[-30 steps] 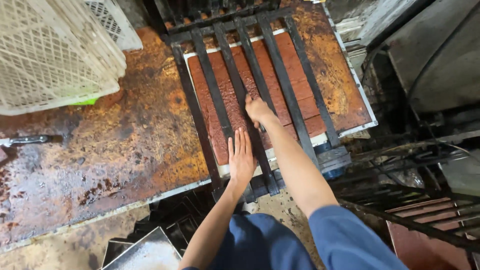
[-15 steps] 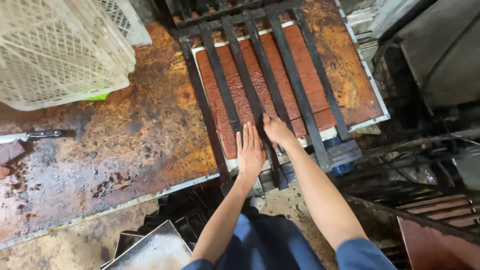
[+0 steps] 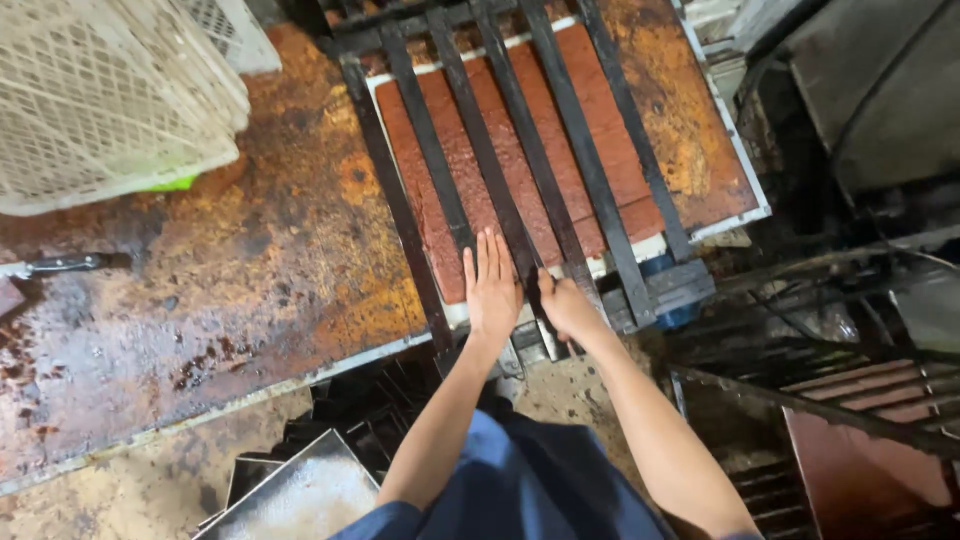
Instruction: Cutting a large sheet of cake into uniform strips using a metal guide and a knife
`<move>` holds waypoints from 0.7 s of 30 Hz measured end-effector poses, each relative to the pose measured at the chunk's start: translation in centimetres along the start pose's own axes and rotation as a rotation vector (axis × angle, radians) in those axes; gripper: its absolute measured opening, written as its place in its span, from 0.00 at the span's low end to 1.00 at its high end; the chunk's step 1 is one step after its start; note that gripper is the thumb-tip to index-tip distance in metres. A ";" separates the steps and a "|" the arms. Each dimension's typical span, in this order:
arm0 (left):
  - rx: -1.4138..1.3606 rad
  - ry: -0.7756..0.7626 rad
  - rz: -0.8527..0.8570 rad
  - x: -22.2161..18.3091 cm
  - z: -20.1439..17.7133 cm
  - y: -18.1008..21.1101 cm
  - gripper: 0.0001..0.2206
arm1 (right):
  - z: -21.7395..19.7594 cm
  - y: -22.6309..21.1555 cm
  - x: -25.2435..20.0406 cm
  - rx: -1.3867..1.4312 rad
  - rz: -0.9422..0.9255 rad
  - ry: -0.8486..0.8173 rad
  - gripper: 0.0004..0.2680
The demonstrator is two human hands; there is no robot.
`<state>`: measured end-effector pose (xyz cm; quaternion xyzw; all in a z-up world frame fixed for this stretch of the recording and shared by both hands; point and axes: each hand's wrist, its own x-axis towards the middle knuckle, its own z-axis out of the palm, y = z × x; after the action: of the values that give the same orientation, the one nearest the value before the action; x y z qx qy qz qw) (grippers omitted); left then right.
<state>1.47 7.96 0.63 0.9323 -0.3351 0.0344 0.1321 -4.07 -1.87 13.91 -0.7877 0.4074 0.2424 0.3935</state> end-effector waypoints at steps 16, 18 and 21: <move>0.023 0.032 0.002 0.6 -0.1 -0.4 0.46 | 1.3 3.0 -0.4 -0.062 -0.003 0.007 0.29; 0.006 -0.005 0.003 -0.1 -0.2 -0.1 0.46 | 1.0 4.1 -3.8 -0.090 0.096 -0.027 0.31; -0.005 0.080 0.024 0.7 0.3 -0.7 0.45 | -1.5 -0.6 -8.5 -0.086 0.009 -0.064 0.34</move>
<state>2.42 7.96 0.33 0.9256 -0.3409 0.0725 0.1474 -8.14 0.92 20.99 -0.7940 0.3873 0.2864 0.3710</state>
